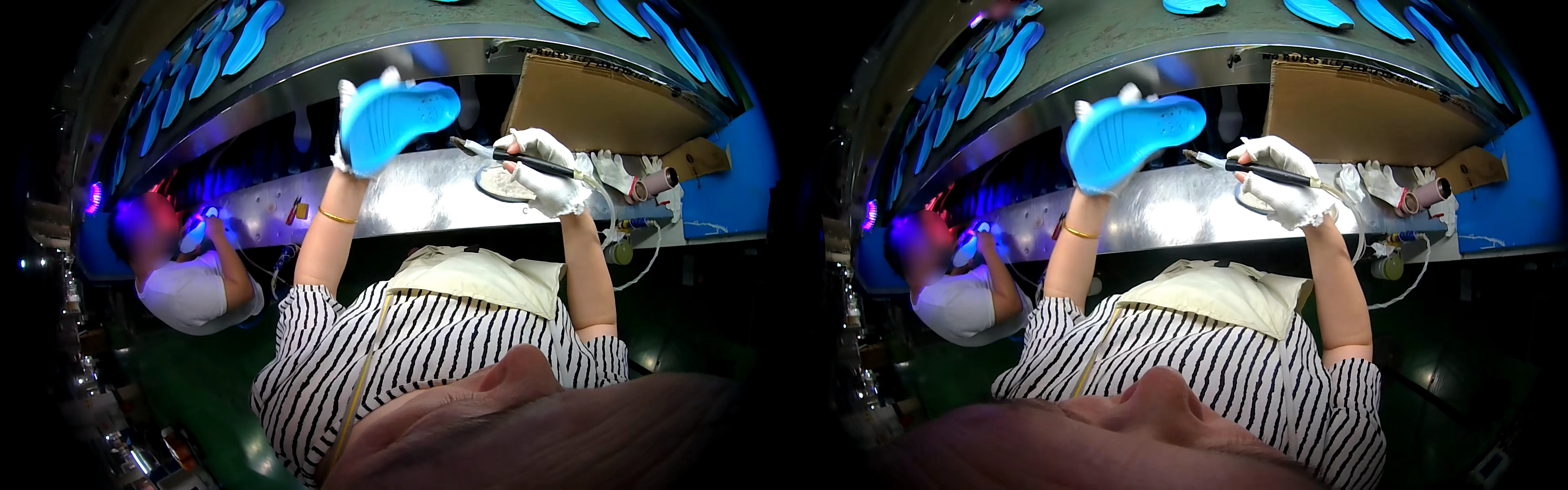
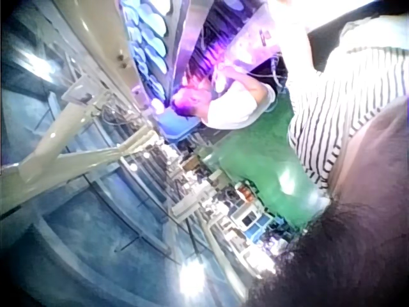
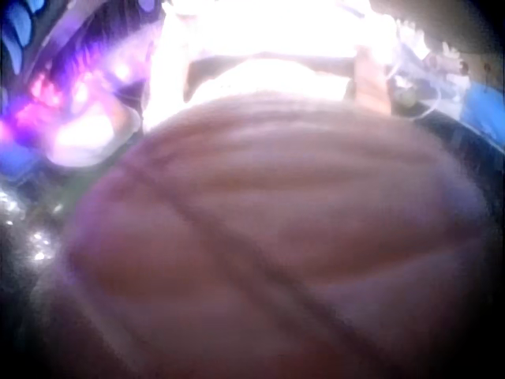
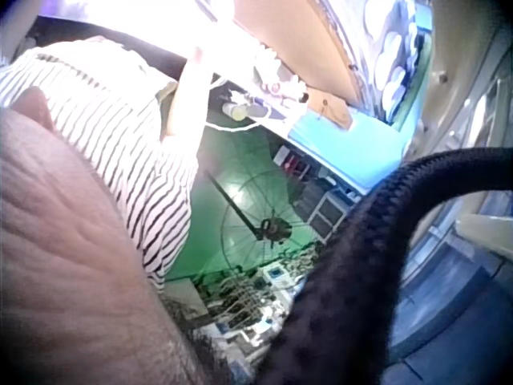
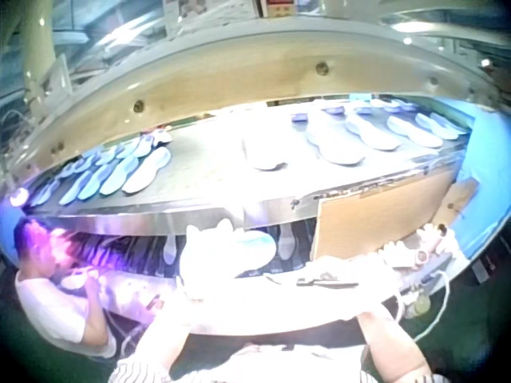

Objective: The person applies adhesive to the inner surface of blue shoe soles using a brush tool, picking up new soles from a conveyor and placing them back after coating them.

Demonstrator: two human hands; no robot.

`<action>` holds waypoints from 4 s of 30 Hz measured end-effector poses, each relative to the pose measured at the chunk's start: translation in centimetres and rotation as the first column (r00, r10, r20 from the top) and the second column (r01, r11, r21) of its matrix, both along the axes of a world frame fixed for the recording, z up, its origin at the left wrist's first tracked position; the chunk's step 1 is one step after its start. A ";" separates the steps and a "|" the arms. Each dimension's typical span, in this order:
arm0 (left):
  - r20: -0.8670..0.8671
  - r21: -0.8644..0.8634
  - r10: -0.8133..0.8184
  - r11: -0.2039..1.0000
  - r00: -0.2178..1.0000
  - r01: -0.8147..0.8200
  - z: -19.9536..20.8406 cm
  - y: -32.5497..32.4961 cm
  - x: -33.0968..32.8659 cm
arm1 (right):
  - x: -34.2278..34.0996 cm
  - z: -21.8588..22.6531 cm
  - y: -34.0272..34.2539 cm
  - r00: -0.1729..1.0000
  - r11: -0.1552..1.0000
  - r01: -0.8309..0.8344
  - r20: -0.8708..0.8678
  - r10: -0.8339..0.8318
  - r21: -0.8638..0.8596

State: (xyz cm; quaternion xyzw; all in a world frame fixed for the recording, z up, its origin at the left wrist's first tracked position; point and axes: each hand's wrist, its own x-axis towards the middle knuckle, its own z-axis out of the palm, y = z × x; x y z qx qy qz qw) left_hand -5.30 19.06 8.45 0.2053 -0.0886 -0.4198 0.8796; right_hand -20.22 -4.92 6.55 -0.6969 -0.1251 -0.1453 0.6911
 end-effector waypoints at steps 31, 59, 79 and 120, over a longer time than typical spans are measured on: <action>-0.012 -0.027 0.092 0.995 0.996 -0.093 -8.3 -5.3 -4.4 | -0.8 -1.1 5.0 0.988 0.971 0.125 0.112 -0.103 -0.202; 0.233 -0.117 0.152 0.985 0.961 -0.128 -3.3 -5.7 -5.0 | -1.0 -1.5 4.2 0.990 0.979 0.136 -0.059 -0.129 0.149; 0.225 -0.204 -0.042 0.975 0.973 0.090 -1.2 -3.9 -2.5 | -1.9 -0.6 2.3 0.860 0.952 -0.284 -0.410 0.305 0.112; 0.054 0.094 -0.337 0.939 0.940 0.331 -2.7 -7.0 -1.2 | -1.7 1.3 1.2 0.997 0.993 0.076 0.021 -0.075 -0.094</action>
